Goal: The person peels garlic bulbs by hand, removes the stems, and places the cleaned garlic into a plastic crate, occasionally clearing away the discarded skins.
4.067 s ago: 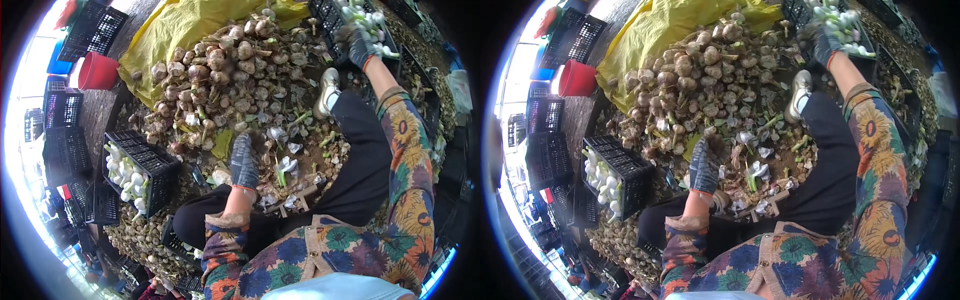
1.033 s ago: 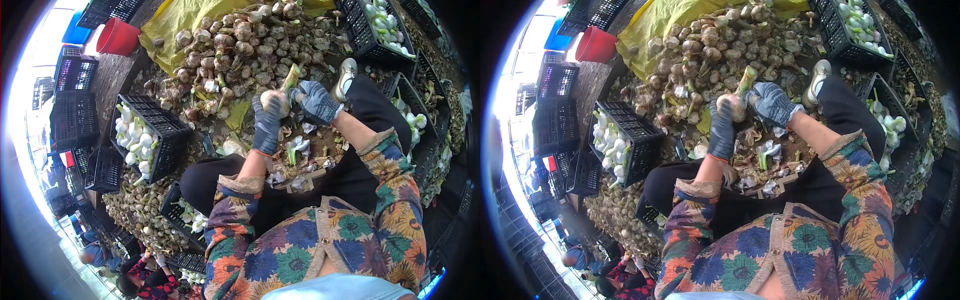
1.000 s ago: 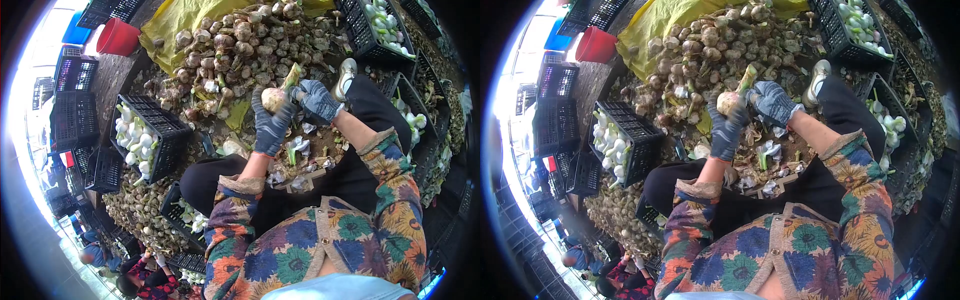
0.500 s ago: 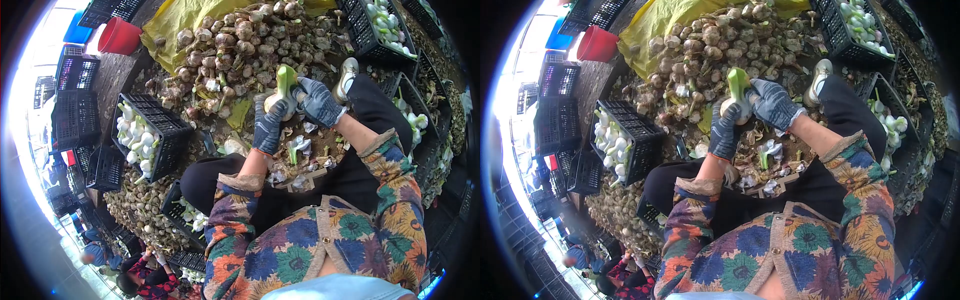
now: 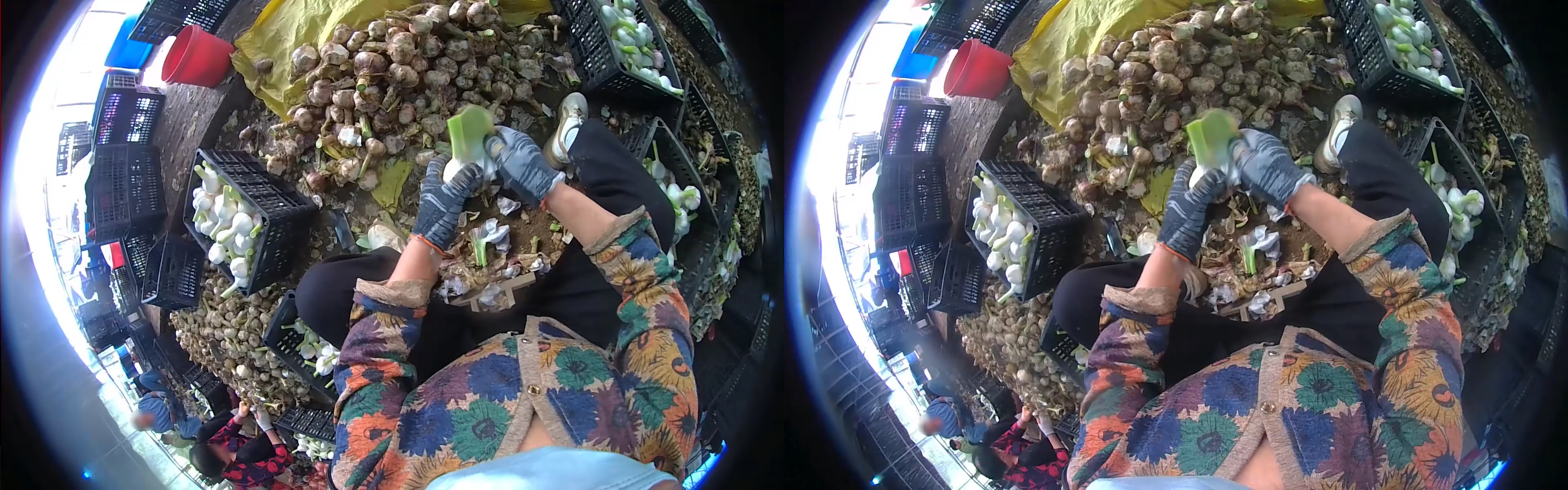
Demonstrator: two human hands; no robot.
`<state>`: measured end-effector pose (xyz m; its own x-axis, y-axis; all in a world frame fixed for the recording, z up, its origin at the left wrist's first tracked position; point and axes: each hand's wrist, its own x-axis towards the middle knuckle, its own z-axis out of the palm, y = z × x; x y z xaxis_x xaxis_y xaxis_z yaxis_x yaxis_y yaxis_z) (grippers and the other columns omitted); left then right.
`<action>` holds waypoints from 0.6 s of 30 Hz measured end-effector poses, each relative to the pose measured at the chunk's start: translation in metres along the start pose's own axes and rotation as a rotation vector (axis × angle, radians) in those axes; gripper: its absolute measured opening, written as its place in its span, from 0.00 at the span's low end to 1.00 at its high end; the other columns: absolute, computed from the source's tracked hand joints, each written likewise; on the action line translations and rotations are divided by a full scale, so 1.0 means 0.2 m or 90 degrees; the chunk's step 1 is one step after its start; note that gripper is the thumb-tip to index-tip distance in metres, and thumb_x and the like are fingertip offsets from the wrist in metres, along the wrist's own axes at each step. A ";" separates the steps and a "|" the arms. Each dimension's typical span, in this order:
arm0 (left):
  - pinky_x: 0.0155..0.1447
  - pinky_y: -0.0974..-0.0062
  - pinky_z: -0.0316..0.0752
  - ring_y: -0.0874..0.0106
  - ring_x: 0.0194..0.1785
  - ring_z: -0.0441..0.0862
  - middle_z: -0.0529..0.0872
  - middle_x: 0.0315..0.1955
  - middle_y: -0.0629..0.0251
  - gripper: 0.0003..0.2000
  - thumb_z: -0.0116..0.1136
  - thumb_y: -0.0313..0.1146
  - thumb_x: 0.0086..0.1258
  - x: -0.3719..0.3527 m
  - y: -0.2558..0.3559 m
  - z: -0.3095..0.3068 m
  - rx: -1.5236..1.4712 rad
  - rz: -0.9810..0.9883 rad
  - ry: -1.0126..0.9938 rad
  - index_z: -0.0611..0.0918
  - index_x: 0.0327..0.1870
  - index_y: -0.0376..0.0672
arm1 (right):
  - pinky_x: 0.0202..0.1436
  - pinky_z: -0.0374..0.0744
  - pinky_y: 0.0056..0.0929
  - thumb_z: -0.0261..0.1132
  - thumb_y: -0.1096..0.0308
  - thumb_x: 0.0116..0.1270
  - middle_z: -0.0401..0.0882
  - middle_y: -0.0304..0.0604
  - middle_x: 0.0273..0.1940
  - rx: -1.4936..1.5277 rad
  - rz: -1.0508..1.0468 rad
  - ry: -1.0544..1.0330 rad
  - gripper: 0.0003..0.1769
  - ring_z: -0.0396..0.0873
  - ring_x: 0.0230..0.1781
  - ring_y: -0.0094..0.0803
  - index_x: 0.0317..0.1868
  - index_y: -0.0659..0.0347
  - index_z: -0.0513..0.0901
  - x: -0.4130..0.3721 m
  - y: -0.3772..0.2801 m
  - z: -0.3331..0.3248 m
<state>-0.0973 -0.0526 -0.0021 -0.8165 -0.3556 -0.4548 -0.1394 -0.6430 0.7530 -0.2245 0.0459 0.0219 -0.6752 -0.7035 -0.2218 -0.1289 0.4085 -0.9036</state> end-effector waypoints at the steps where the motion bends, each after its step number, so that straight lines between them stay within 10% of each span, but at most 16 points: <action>1: 0.43 0.72 0.78 0.70 0.40 0.79 0.78 0.40 0.63 0.21 0.61 0.38 0.61 0.01 0.00 -0.01 -0.069 -0.026 -0.023 0.69 0.51 0.40 | 0.33 0.73 0.30 0.51 0.64 0.65 0.77 0.45 0.28 0.131 0.093 -0.017 0.12 0.75 0.29 0.34 0.37 0.64 0.77 0.00 0.02 -0.01; 3: 0.48 0.69 0.77 0.69 0.42 0.79 0.78 0.40 0.62 0.22 0.62 0.38 0.59 -0.01 0.02 0.01 -0.230 -0.070 -0.040 0.69 0.51 0.41 | 0.29 0.70 0.22 0.51 0.65 0.65 0.72 0.32 0.26 0.309 0.173 -0.047 0.11 0.68 0.26 0.17 0.36 0.63 0.77 0.00 0.03 -0.01; 6: 0.49 0.67 0.77 0.69 0.42 0.79 0.78 0.39 0.63 0.21 0.61 0.40 0.60 0.00 0.01 -0.01 -0.320 -0.133 -0.064 0.71 0.51 0.42 | 0.30 0.72 0.28 0.51 0.66 0.65 0.75 0.40 0.26 0.395 0.159 -0.023 0.11 0.73 0.26 0.27 0.37 0.65 0.76 0.00 0.01 0.00; 12: 0.37 0.80 0.72 0.78 0.34 0.75 0.79 0.36 0.66 0.20 0.56 0.48 0.64 0.04 -0.02 0.00 0.103 0.053 0.112 0.75 0.46 0.38 | 0.42 0.74 0.39 0.50 0.64 0.67 0.76 0.59 0.36 -0.094 -0.236 0.013 0.17 0.75 0.38 0.54 0.47 0.71 0.72 -0.09 -0.06 0.04; 13: 0.36 0.80 0.71 0.79 0.33 0.74 0.79 0.35 0.66 0.21 0.55 0.49 0.64 0.03 -0.03 0.01 0.120 0.079 0.139 0.75 0.45 0.38 | 0.42 0.74 0.36 0.52 0.62 0.67 0.77 0.54 0.36 -0.164 -0.281 0.075 0.18 0.77 0.38 0.46 0.48 0.69 0.72 -0.09 -0.01 0.07; 16: 0.33 0.78 0.73 0.76 0.34 0.77 0.80 0.33 0.66 0.22 0.51 0.52 0.66 0.03 -0.01 0.02 0.075 0.035 0.210 0.76 0.44 0.39 | 0.34 0.75 0.35 0.51 0.64 0.67 0.77 0.52 0.31 0.052 -0.040 -0.009 0.14 0.77 0.30 0.40 0.42 0.68 0.74 -0.05 -0.06 0.08; 18: 0.35 0.76 0.76 0.73 0.38 0.79 0.81 0.37 0.64 0.20 0.50 0.51 0.67 0.05 0.02 -0.01 -0.058 -0.025 0.223 0.75 0.46 0.42 | 0.28 0.75 0.21 0.51 0.59 0.68 0.75 0.35 0.29 0.507 0.174 -0.010 0.13 0.74 0.29 0.19 0.42 0.59 0.75 -0.05 0.01 0.06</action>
<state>-0.1055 -0.0596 -0.0054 -0.5673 -0.5305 -0.6299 -0.1039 -0.7126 0.6938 -0.2100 0.0463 0.0184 -0.5970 -0.6498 -0.4705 0.5926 0.0380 -0.8046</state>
